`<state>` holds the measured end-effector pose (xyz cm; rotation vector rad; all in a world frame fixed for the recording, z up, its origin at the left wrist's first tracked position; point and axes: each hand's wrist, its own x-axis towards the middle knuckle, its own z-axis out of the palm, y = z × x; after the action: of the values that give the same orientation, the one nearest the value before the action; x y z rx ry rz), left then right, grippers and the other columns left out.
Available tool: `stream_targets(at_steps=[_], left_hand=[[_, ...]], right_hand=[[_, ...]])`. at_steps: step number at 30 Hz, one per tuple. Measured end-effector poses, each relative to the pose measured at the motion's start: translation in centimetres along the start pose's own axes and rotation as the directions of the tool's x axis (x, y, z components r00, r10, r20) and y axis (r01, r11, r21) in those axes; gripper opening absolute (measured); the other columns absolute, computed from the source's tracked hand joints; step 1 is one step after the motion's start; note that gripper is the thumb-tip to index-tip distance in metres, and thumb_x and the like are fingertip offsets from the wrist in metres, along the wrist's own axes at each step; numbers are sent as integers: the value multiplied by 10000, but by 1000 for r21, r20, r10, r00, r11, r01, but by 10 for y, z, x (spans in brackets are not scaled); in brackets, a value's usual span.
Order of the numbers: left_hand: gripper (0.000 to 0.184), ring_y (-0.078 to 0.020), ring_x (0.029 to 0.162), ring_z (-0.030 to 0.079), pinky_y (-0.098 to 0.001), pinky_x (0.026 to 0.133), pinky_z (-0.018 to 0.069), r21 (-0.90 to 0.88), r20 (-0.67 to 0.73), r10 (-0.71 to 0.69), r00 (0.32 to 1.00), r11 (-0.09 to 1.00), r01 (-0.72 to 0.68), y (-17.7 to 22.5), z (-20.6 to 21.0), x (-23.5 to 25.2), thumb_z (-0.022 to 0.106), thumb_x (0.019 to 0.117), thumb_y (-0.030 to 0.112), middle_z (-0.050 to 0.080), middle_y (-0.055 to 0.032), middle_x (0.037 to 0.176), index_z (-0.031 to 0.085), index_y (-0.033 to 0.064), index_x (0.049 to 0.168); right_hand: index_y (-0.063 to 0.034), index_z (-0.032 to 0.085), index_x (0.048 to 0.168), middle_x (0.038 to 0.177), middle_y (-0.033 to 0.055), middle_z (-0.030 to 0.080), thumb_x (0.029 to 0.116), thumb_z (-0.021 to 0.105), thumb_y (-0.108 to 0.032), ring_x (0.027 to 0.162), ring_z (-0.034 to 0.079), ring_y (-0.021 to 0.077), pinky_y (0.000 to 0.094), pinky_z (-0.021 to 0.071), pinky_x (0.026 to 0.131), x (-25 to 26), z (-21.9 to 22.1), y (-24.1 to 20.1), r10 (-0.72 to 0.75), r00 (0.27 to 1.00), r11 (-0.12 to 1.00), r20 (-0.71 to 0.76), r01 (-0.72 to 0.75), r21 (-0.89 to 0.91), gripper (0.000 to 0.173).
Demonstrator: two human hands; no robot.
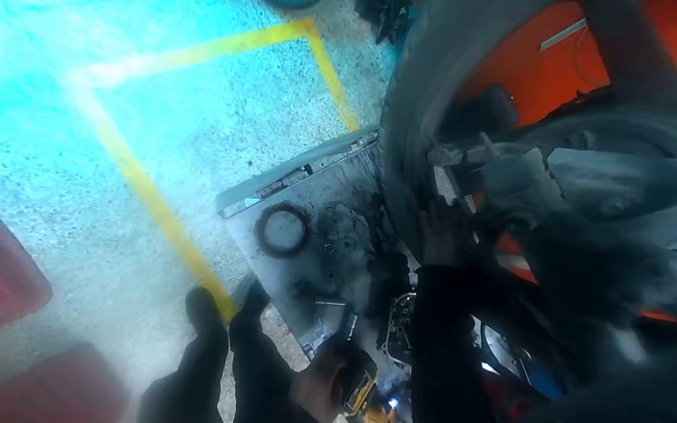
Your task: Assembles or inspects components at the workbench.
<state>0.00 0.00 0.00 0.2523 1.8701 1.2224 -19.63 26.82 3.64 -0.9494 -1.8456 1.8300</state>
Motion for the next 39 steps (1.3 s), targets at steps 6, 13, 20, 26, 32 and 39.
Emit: stream_targets(at_steps=[6,13,20,26,32,39], left_hand=[[278,-247,941,727,-449,839,613,33,-153,-55,987,998,61,3,-22,15,582,980,182,706,-120,1210,739,95,1192],[371,-369,1156,664,-586,920,555,319,-58,-101,993,941,114,46,-60,90,591,1014,261,620,-154,1384,664,123,1351],[402,-513,1069,661,-681,845,531,564,157,-268,951,814,136,61,-40,145,512,1047,220,533,-245,1464,566,58,1410],[371,-465,1000,694,-640,817,550,563,47,-171,984,818,115,53,-35,136,497,1056,254,586,-228,1399,613,45,1340],[217,-135,659,656,-348,627,583,-270,-235,18,972,959,-83,51,-49,61,731,906,202,744,-44,994,743,89,1091],[221,-93,697,681,-280,630,603,-584,-264,-26,964,800,-138,43,-41,35,744,901,172,742,-13,913,745,81,1103]], right_hand=[[-35,511,1377,1238,120,703,1111,402,-265,1077,720,247,407,609,922,-67,-11,34,333,939,930,91,-311,-196,368],[-162,277,1589,1014,232,724,1014,465,-85,820,748,330,459,644,727,-188,-20,28,463,864,886,195,-444,-137,610],[-114,487,1339,1026,127,747,1071,274,-123,896,751,259,391,630,772,-205,-34,32,475,879,832,45,-465,304,342],[-33,588,1236,1099,114,732,1053,417,-5,969,738,234,362,629,821,-198,-31,37,407,899,909,-162,-381,169,251],[-39,626,1188,951,37,695,1015,526,-2,827,698,139,340,627,776,-201,-27,42,305,926,952,-220,-297,68,203],[-24,730,1086,887,52,750,888,673,64,753,712,122,317,634,720,-220,-16,36,216,972,976,-96,-213,36,225]])
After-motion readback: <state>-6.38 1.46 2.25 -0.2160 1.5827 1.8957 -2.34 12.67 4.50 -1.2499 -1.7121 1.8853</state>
